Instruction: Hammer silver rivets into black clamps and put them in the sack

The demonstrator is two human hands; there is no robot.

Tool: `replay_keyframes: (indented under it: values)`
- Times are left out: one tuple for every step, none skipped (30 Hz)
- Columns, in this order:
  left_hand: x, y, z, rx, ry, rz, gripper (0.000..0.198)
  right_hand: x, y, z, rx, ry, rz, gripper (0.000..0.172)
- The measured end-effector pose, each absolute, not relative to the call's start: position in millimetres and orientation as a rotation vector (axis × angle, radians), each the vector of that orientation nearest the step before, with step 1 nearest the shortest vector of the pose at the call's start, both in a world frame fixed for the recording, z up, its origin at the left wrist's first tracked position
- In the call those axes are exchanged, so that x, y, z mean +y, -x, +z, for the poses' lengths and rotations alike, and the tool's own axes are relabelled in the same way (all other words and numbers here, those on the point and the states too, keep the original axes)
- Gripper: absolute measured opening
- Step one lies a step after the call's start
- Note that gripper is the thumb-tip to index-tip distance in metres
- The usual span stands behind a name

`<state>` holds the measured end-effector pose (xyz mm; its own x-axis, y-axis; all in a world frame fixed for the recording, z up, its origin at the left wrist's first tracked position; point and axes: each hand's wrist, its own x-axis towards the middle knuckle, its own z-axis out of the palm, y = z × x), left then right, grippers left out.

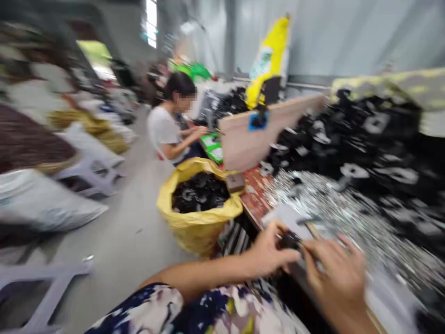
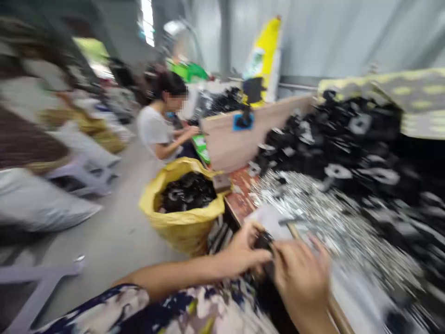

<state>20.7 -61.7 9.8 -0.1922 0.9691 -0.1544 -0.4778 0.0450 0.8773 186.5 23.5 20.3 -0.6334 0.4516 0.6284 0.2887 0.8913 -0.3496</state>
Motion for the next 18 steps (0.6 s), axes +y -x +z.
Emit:
replay_keyframes:
  values:
    - [-68.2,-13.4,12.0,1.134,-0.732,1.468,0.056,16.3,-192.1,22.0,-2.342,0.608,0.207,0.016]
    - [-71.2,-3.7,12.7,1.214,-0.823,1.389,0.045,13.5,-197.2,22.4,-2.421,0.648,0.201,0.02]
    - [-71.1,6.6,11.7,1.296,-0.906,1.314,0.036,14.2,-203.5,21.6,-2.46,0.773,0.172,0.022]
    - [-68.7,15.8,9.3,1.363,-0.961,1.271,0.032,16.8,-211.6,19.9,-2.513,0.91,0.126,0.021]
    - [-65.2,22.4,5.9,1.41,-0.996,1.243,0.032,20.1,-221.5,17.9,-2.556,1.058,0.062,0.019]
    - [-61.4,25.8,1.9,1.44,-1.022,1.213,0.032,23.0,-232.3,15.9,-2.59,1.211,-0.015,0.016]
    - [-57.8,25.8,-2.3,1.464,-1.041,1.179,0.033,25.3,-243.0,13.9,-2.624,1.343,-0.076,0.015]
    - [-54.6,22.8,-6.3,1.487,-1.052,1.141,0.035,27.0,-252.7,12.0,-2.659,1.444,-0.095,0.016]
    - [-51.5,17.8,-10.0,1.517,-1.063,1.105,0.035,28.2,-260.9,10.3,-2.686,1.525,-0.066,0.017]
    - [-48.6,11.8,-13.3,1.56,-1.089,1.076,0.035,29.1,-267.7,8.8,-2.699,1.595,0.002,0.016]
    - [-46.0,5.8,-16.2,1.611,-1.128,1.059,0.035,29.5,-273.5,7.6,-2.696,1.651,0.095,0.013]
    - [-43.7,0.5,-18.6,1.661,-1.174,1.05,0.035,29.4,-278.5,6.8,-2.687,1.682,0.197,0.01]
    - [-42.1,-3.6,-20.5,1.706,-1.22,1.049,0.035,28.3,-283.3,6.7,-2.672,1.686,0.29,0.011]
    - [-41.2,-6.3,-22.1,1.738,-1.261,1.052,0.035,26.1,-288.0,7.6,-2.652,1.661,0.363,0.018]
    - [-41.1,-7.8,-23.2,1.758,-1.287,1.055,0.036,22.7,-292.6,9.7,-2.628,1.607,0.413,0.027]
    - [-41.6,-8.3,-24.0,1.768,-1.294,1.06,0.037,18.1,-296.9,13.0,-2.599,1.526,0.437,0.036]
    - [-42.5,-8.2,-24.7,1.776,-1.29,1.067,0.037,12.5,-300.5,17.4,-2.563,1.438,0.434,0.043]
    - [-43.6,-7.9,-25.5,1.785,-1.288,1.076,0.038,6.5,-303.1,22.7,-2.523,1.354,0.408,0.048]
